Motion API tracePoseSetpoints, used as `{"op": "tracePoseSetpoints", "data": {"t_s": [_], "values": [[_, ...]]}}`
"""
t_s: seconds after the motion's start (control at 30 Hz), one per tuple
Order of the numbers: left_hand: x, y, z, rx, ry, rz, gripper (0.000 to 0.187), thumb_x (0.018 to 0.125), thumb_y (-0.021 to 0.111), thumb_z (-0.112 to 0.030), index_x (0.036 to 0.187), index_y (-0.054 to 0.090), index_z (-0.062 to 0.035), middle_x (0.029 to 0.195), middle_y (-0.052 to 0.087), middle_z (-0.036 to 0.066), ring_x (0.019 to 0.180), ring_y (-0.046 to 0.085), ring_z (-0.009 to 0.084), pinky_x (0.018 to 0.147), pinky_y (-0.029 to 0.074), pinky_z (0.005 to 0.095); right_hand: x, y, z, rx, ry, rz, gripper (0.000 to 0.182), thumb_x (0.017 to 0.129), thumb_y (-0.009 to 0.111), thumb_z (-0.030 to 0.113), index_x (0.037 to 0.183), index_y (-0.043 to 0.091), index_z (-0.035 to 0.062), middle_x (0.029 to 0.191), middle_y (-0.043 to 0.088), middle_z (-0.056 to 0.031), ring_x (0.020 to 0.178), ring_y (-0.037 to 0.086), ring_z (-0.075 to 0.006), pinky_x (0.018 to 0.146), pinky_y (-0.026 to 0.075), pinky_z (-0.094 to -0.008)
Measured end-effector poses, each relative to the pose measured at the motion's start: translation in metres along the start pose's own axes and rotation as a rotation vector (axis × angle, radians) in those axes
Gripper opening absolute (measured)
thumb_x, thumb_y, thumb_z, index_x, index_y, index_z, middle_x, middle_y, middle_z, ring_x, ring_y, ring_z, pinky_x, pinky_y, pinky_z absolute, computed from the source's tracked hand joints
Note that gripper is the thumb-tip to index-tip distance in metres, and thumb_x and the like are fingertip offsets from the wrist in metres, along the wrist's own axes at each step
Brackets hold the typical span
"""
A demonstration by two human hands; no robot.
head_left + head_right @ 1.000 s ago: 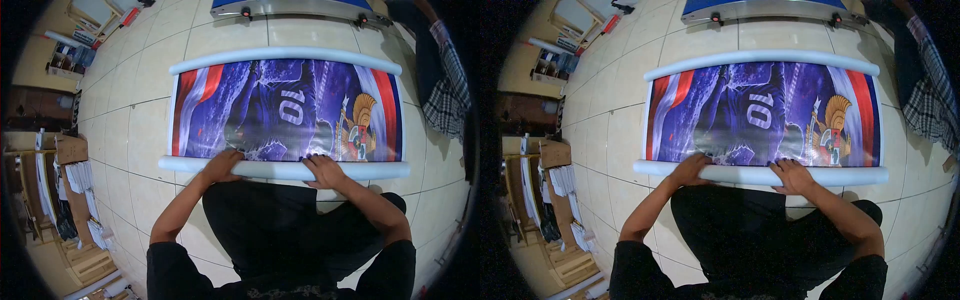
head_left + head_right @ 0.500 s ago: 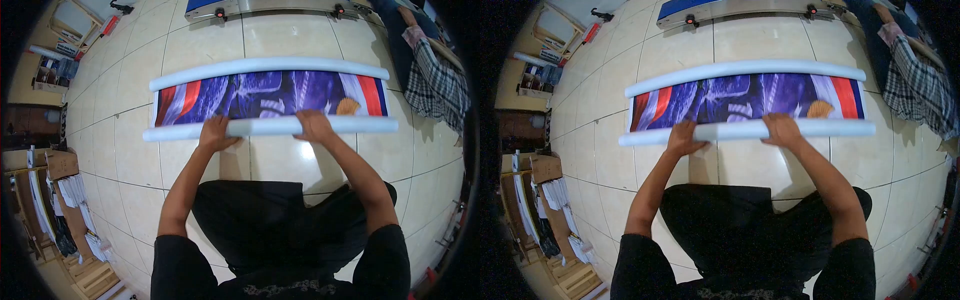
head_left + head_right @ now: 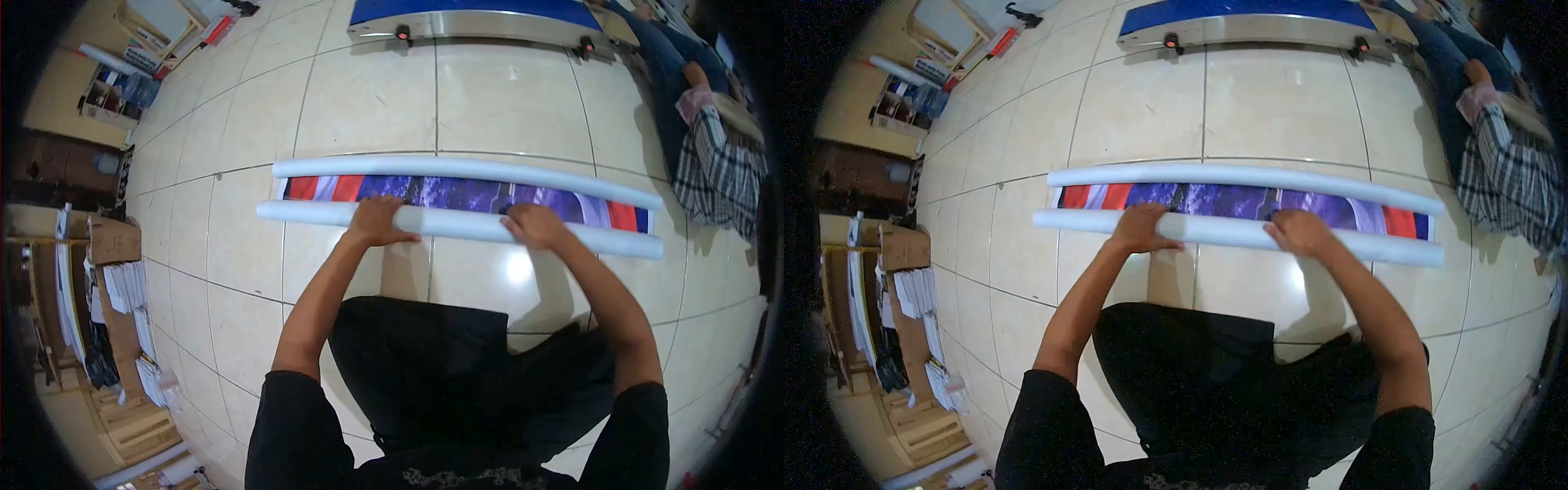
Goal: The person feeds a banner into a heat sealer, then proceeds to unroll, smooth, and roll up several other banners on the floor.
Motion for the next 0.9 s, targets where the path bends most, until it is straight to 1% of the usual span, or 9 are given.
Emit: {"op": "tracePoseSetpoints", "data": {"t_s": [0.23,0.33,0.4,0.43,0.47,0.53,0.67,0.83,0.9], "values": [[-0.080,0.017,-0.017,-0.271,-0.055,0.467,0.069,0.068,0.076,-0.064,0.104,0.065,-0.0070,0.103,0.066,0.019,0.096,0.065,0.0388,0.086,0.050,0.0483,-0.040,0.043,0.034,-0.063,-0.299,0.209,0.047,0.100,0.045,0.044,0.102,0.064,0.0010,0.103,0.064,-0.0163,0.104,0.059,-0.0331,0.096,0.047,-0.0427],[-0.085,0.011,-0.013,-0.334,0.063,0.378,0.071,0.068,0.078,-0.060,0.113,0.064,-0.0064,0.108,0.065,0.019,0.102,0.063,0.0382,0.090,0.049,0.0471,-0.039,0.034,0.040,-0.124,-0.404,0.212,0.047,0.099,0.045,0.046,0.109,0.064,0.0033,0.116,0.059,-0.0180,0.113,0.055,-0.0327,0.101,0.043,-0.0451],[-0.075,0.006,-0.006,-0.274,0.247,-0.018,0.074,0.069,0.080,-0.055,0.120,0.062,-0.0059,0.113,0.063,0.019,0.107,0.060,0.0372,0.093,0.047,0.0463,-0.015,0.033,0.027,-0.175,-0.513,0.096,0.047,0.098,0.046,0.046,0.116,0.063,0.0061,0.123,0.057,-0.0182,0.118,0.052,-0.0337,0.103,0.040,-0.0471],[-0.069,-0.012,-0.008,-0.203,0.136,-0.016,0.068,0.071,0.080,-0.049,0.121,0.062,-0.0049,0.118,0.061,0.018,0.111,0.057,0.0364,0.095,0.045,0.0459,0.000,0.032,0.016,-0.222,-0.615,-0.017,0.048,0.097,0.046,0.046,0.122,0.062,0.0090,0.130,0.054,-0.0184,0.123,0.049,-0.0348,0.106,0.037,-0.0492],[-0.066,-0.003,-0.005,-0.201,0.156,-0.015,0.068,0.071,0.080,-0.049,0.121,0.062,-0.0049,0.118,0.061,0.018,0.111,0.057,0.0364,0.095,0.045,0.0459,0.024,0.034,-0.003,-0.242,-0.536,-0.075,0.048,0.096,0.047,0.046,0.129,0.059,0.0124,0.137,0.050,-0.0179,0.128,0.045,-0.0361,0.109,0.033,-0.0515],[-0.063,0.024,0.015,-0.356,-0.255,-0.097,0.066,0.075,0.075,-0.053,0.118,0.063,-0.0037,0.121,0.058,0.019,0.111,0.056,0.0383,0.095,0.044,0.0490,0.052,0.014,-0.026,-0.545,-0.332,-0.289,0.057,0.095,0.049,0.045,0.145,0.045,0.0176,0.155,0.034,-0.0164,0.142,0.031,-0.0373,0.115,0.024,-0.0567],[-0.061,0.003,-0.025,-0.246,0.024,0.037,0.071,0.079,0.072,-0.052,0.133,0.055,-0.0071,0.133,0.052,0.020,0.122,0.051,0.0389,0.103,0.038,0.0517,0.077,-0.021,-0.030,-0.334,0.167,-0.589,0.061,0.097,0.047,0.046,0.149,0.038,0.0147,0.158,0.027,-0.0170,0.145,0.025,-0.0380,0.117,0.019,-0.0583],[-0.065,0.015,-0.040,-0.165,0.152,0.072,0.078,0.079,0.071,-0.055,0.139,0.050,-0.0086,0.143,0.046,0.021,0.133,0.043,0.0393,0.112,0.032,0.0504,-0.012,0.025,0.027,-0.264,-0.317,-0.199,0.063,0.095,0.049,0.052,0.146,0.043,0.0161,0.154,0.035,-0.0162,0.142,0.032,-0.0377,0.116,0.023,-0.0560],[-0.067,0.019,0.007,-0.257,0.045,0.125,0.078,0.079,0.073,-0.054,0.137,0.052,-0.0069,0.145,0.045,0.021,0.136,0.040,0.0393,0.114,0.030,0.0492,-0.061,0.049,0.012,-0.244,-0.258,-0.116,0.067,0.092,0.055,0.051,0.148,0.040,0.0169,0.151,0.039,-0.0166,0.139,0.036,-0.0379,0.115,0.026,-0.0559]]}}
Point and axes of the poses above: each hand's wrist, its own x-axis towards the middle knuckle, its own y-axis out of the palm, z = x × y, the point moved 3 cm from there along x, towards the middle knuckle
